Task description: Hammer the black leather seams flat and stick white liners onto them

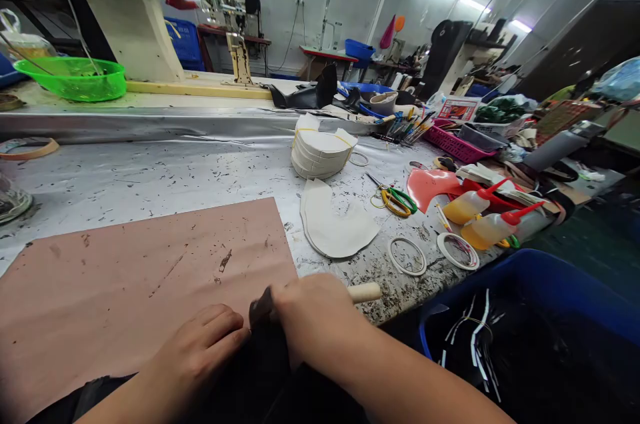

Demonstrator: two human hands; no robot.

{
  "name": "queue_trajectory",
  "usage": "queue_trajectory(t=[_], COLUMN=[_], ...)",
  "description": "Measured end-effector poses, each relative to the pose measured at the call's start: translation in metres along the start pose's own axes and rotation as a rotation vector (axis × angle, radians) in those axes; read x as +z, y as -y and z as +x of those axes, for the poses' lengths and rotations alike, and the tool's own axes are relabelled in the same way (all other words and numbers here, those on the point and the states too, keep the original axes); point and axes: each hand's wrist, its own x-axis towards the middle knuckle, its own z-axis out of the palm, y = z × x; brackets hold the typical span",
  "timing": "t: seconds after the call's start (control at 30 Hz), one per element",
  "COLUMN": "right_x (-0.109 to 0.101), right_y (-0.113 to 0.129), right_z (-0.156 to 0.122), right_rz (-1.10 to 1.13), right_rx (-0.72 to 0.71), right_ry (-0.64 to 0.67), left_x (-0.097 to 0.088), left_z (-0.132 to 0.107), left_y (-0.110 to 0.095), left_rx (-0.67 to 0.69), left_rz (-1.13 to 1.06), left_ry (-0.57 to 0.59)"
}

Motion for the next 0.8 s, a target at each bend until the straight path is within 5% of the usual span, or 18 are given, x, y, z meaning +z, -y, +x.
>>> queue_trajectory(t=[0.4,0.6,0.8], right_x=[0.002,0.015,0.013], right_y=[0.003,0.007,0.009], right_z=[0.0,0.002,-0.001], right_rz=[0.003,0.013,0.016], right_rx=[-0.016,0.005,0.041], right_ry=[0.053,0.064,0.03], left_x=[0.001,-0.004,-0.006], left_z=[0.0,-0.008,-0.015], left_y=[0.002,0.009,0.001], left_rx=[-0.016,-0.26,-0.022], left_rz=[-0.023,-0.151,0.02], left_ry=[0.013,0.059,-0.059])
